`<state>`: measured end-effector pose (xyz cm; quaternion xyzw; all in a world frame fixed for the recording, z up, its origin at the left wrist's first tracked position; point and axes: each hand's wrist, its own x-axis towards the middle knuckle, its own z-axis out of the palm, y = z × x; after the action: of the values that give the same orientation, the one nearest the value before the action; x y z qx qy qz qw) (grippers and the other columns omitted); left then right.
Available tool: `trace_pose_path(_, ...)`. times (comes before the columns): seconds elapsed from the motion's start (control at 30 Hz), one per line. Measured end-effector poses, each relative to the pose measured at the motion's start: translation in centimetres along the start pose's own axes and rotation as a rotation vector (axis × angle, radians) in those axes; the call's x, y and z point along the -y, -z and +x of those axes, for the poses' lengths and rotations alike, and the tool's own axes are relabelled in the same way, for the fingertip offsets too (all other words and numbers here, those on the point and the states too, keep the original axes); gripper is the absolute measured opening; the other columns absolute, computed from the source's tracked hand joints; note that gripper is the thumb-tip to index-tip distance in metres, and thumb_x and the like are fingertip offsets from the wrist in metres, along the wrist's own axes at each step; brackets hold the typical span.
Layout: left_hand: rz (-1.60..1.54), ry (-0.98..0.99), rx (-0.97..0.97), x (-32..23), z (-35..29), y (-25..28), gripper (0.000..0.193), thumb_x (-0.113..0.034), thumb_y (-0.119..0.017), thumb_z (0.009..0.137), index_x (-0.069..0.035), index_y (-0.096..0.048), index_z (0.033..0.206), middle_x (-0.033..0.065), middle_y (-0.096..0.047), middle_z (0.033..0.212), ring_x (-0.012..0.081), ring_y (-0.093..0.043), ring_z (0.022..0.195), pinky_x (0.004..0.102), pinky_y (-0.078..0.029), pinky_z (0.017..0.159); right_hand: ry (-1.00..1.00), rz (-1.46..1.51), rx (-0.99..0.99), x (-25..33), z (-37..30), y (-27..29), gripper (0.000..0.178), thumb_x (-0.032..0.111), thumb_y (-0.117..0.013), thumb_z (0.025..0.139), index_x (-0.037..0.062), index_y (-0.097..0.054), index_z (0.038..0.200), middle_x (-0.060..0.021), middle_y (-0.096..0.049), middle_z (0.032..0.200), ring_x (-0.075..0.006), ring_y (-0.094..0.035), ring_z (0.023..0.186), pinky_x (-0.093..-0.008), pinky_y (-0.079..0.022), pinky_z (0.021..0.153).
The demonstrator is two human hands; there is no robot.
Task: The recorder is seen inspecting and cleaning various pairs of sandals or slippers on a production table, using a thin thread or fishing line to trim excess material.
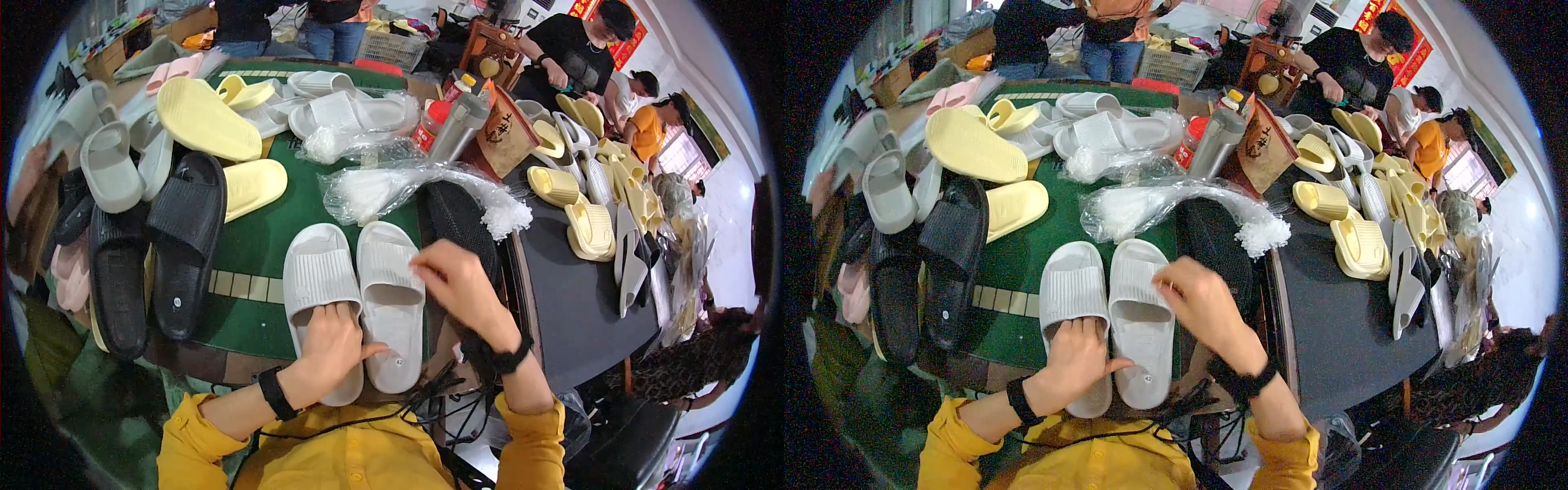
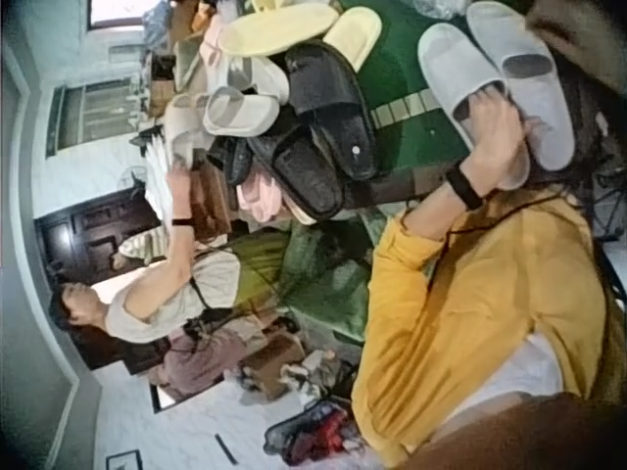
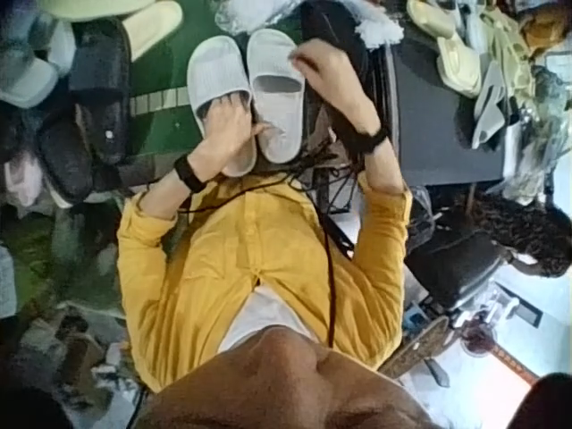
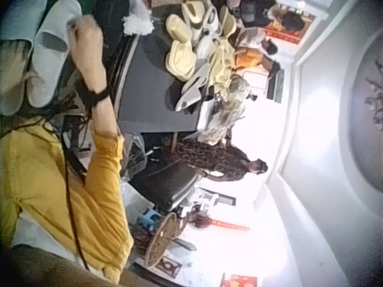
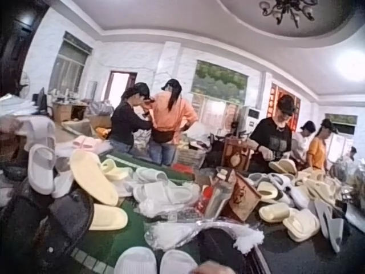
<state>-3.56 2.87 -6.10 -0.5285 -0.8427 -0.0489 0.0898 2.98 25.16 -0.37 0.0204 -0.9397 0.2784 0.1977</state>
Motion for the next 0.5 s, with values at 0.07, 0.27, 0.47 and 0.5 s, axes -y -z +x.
trace_pose_path(0.07,0.017,0.007,0.027,-0.3,-0.1,-0.2,0.073,-0.068,-0.061,0.077,0.004,-0.072,0.081,0.0101,-0.059,0.078,0.0251,-0.059,0.081,0.0353,-0.044,0.073,0.092,-0.054,0.171,2.3,-2.5,0.2,0.015,0.005,-0.063,0.08,0.0047,-0.065,0.094,-0.012,-0.061,0.084,-0.0311,-0.064,0.077,-0.04,-0.053,0.066)
trace_pose_path(0.27,0.062,0.014,-0.016,-0.3,0.0,-0.9,0.066,-0.063,-0.06,0.081,0.002,-0.071,0.081,0.0084,-0.059,0.076,0.0232,-0.059,0.08,0.0341,-0.043,0.073,0.238,-0.457,0.28,2.9,-5.4,-3.1,0.016,0.009,-0.061,0.074,0.0073,-0.058,0.09,-0.0062,-0.052,0.073,-0.0235,-0.061,0.068,-0.0354,-0.051,0.056)
trace_pose_path(0.47,-0.065,0.043,-0.076,0.4,0.4,-1.9,0.058,-0.057,-0.062,0.084,0.001,-0.067,0.079,0.0103,-0.062,0.076,0.0246,-0.062,0.074,0.0354,-0.048,0.067,0.257,-0.624,0.121,1.6,-4.9,-5.2,0.013,0.01,-0.061,0.072,0.0068,-0.055,0.083,-0.0053,-0.052,0.077,-0.02,-0.058,0.075,-0.0313,-0.049,0.061)
trace_pose_path(0.5,-0.161,0.077,-0.064,0.6,0.4,-2.0,0.057,-0.055,-0.062,0.085,0.001,-0.066,0.076,0.0134,-0.063,0.075,0.0277,-0.064,0.072,0.0382,-0.051,0.065,0.267,-0.626,0.114,1.6,-4.8,-5.4,0.013,0.01,-0.061,0.072,0.0068,-0.055,0.083,-0.0053,-0.052,0.077,-0.02,-0.058,0.075,-0.0313,-0.049,0.061)
